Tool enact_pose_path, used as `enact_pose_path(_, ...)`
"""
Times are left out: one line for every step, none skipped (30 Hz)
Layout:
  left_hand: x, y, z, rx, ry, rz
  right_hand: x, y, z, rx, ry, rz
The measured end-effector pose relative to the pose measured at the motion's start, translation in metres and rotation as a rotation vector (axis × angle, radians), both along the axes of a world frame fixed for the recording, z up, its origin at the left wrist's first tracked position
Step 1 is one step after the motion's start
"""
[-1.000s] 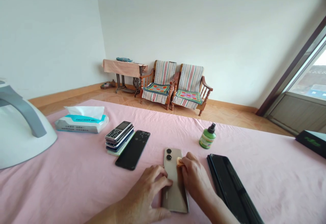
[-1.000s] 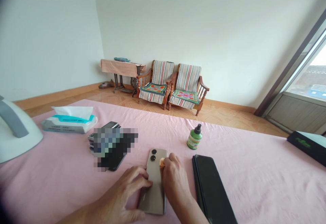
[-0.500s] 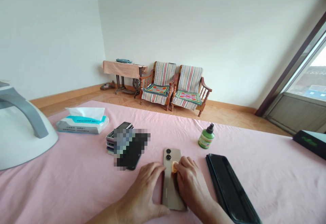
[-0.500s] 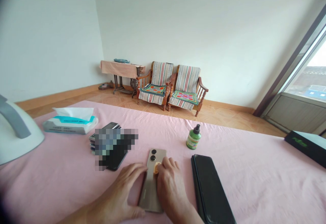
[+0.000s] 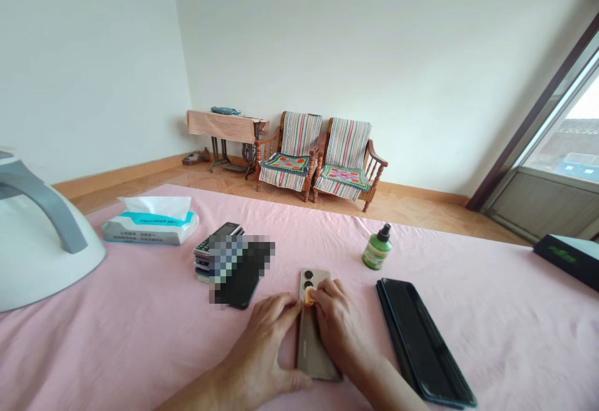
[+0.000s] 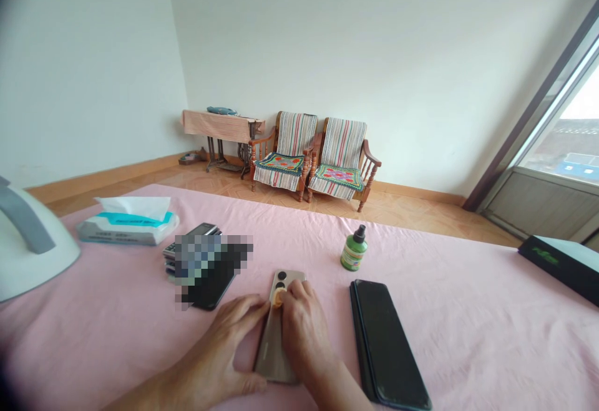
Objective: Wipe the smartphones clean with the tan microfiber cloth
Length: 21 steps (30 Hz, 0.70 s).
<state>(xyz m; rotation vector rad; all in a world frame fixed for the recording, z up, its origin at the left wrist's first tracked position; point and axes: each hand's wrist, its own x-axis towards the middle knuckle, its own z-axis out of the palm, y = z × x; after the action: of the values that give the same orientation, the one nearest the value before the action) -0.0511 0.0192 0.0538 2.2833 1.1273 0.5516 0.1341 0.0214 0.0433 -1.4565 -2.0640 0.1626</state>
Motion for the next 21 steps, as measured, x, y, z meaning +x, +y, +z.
enact_pose_path(0.000,0.000,0.000,-0.007,0.007,0.004,-0.001,0.000,0.000,0.012,-0.006,-0.006)
enact_pose_path(0.001,0.000,0.000,-0.017,0.016,0.011,-0.002,-0.001,-0.001,0.018,-0.009,-0.009)
enact_pose_path(0.001,0.000,0.000,-0.028,0.027,0.018,-0.003,-0.002,-0.001,0.019,-0.009,-0.010)
enact_pose_path(0.001,0.000,0.000,-0.038,0.038,0.024,-0.004,-0.004,-0.001,0.018,-0.006,-0.011)
enact_pose_path(0.002,0.000,-0.001,-0.045,0.045,0.028,-0.005,-0.005,-0.001,0.016,0.000,-0.014)
enact_pose_path(0.002,0.000,-0.001,-0.045,0.046,0.028,-0.007,-0.005,-0.002,0.017,0.003,-0.016)
enact_pose_path(0.002,0.001,-0.002,-0.038,0.039,0.022,-0.008,-0.005,-0.002,0.020,0.006,-0.013)
enact_pose_path(0.002,0.001,-0.003,-0.027,0.024,0.013,-0.010,-0.004,-0.002,0.025,0.008,-0.004)
enact_pose_path(0.002,0.001,-0.003,-0.013,0.005,0.006,-0.011,-0.002,-0.002,0.030,0.010,0.009)
enact_pose_path(0.002,0.001,-0.004,0.000,-0.013,0.002,-0.013,-0.001,-0.001,0.035,0.010,0.025)
enact_pose_path(0.002,0.001,-0.004,0.009,-0.024,0.003,-0.013,0.001,-0.001,0.040,0.007,0.041)
enact_pose_path(0.002,0.001,-0.004,0.007,-0.026,0.008,-0.013,0.002,0.000,0.043,-0.001,0.049)
enact_pose_path(0.002,0.001,-0.004,-0.003,-0.018,0.018,-0.012,0.003,0.000,0.045,-0.015,0.042)
enact_pose_path(0.002,0.001,-0.004,-0.018,-0.004,0.028,-0.010,0.003,0.001,0.046,-0.032,0.024)
enact_pose_path(0.001,0.001,-0.004,-0.034,0.011,0.037,-0.009,0.003,0.002,0.046,-0.049,-0.004)
enact_pose_path(0.001,0.001,-0.004,-0.050,0.023,0.046,-0.007,0.003,0.002,0.045,-0.060,-0.036)
enact_pose_path(0.002,0.000,-0.004,-0.061,0.033,0.053,-0.005,0.002,0.002,0.043,-0.065,-0.062)
enact_pose_path(0.002,0.000,-0.004,-0.066,0.039,0.055,-0.004,0.002,0.003,0.039,-0.063,-0.075)
enact_pose_path(0.002,0.000,-0.004,-0.063,0.039,0.054,-0.004,0.002,0.003,0.031,-0.054,-0.069)
enact_pose_path(0.002,0.000,-0.004,-0.055,0.035,0.050,-0.005,0.002,0.003,0.021,-0.043,-0.047)
enact_pose_path(0.003,0.000,-0.004,-0.044,0.028,0.045,-0.006,0.002,0.004,0.012,-0.031,-0.019)
